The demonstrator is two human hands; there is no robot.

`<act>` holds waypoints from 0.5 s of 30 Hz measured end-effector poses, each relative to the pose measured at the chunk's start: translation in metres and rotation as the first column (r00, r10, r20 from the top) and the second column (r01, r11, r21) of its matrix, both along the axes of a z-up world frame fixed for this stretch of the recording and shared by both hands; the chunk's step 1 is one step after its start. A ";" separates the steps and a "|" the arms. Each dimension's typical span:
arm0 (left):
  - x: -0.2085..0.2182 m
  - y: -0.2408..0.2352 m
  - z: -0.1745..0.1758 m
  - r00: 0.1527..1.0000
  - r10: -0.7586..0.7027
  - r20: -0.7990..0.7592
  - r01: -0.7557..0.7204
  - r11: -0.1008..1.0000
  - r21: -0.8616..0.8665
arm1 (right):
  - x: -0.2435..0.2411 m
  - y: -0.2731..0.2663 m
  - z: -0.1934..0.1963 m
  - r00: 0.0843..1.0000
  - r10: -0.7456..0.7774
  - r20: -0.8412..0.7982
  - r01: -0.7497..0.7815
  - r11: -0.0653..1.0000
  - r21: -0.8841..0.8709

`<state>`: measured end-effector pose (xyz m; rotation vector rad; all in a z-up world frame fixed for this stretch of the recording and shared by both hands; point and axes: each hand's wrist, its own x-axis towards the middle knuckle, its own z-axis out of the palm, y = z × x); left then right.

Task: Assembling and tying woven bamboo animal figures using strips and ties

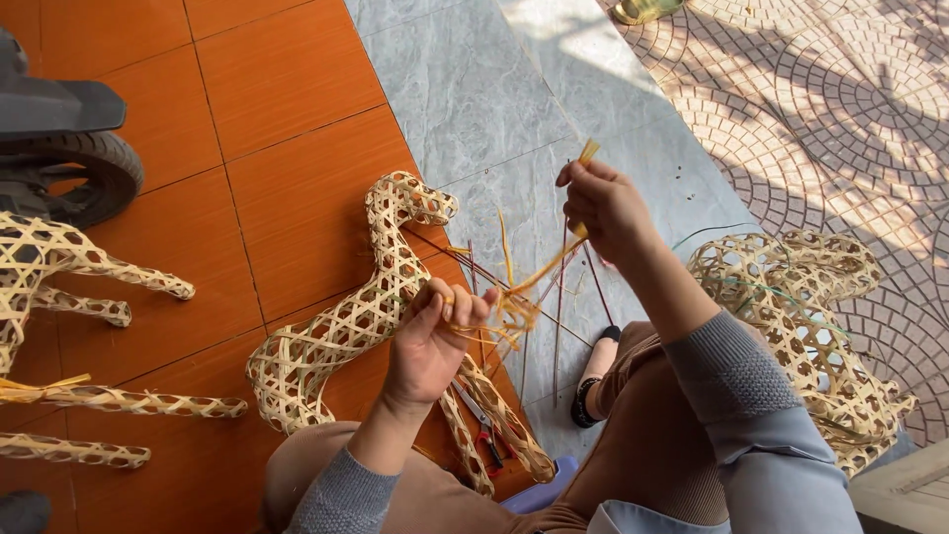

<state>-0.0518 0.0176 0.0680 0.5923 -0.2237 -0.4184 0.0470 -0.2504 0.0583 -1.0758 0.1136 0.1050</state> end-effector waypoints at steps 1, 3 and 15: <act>-0.001 -0.001 -0.004 1.000 0.001 -0.001 -0.001 1.000 0.005 | -0.002 0.007 0.008 1.000 0.001 -0.001 -0.001 1.000 0.005; -0.003 -0.005 -0.012 0.998 0.040 -0.050 -0.032 0.987 0.160 | -0.005 0.018 0.024 0.991 -0.123 0.055 0.131 0.976 -0.174; -0.008 0.060 0.012 0.937 0.342 -0.066 -0.317 0.916 0.245 | -0.001 -0.171 0.002 0.836 -0.541 0.088 0.385 0.465 -0.798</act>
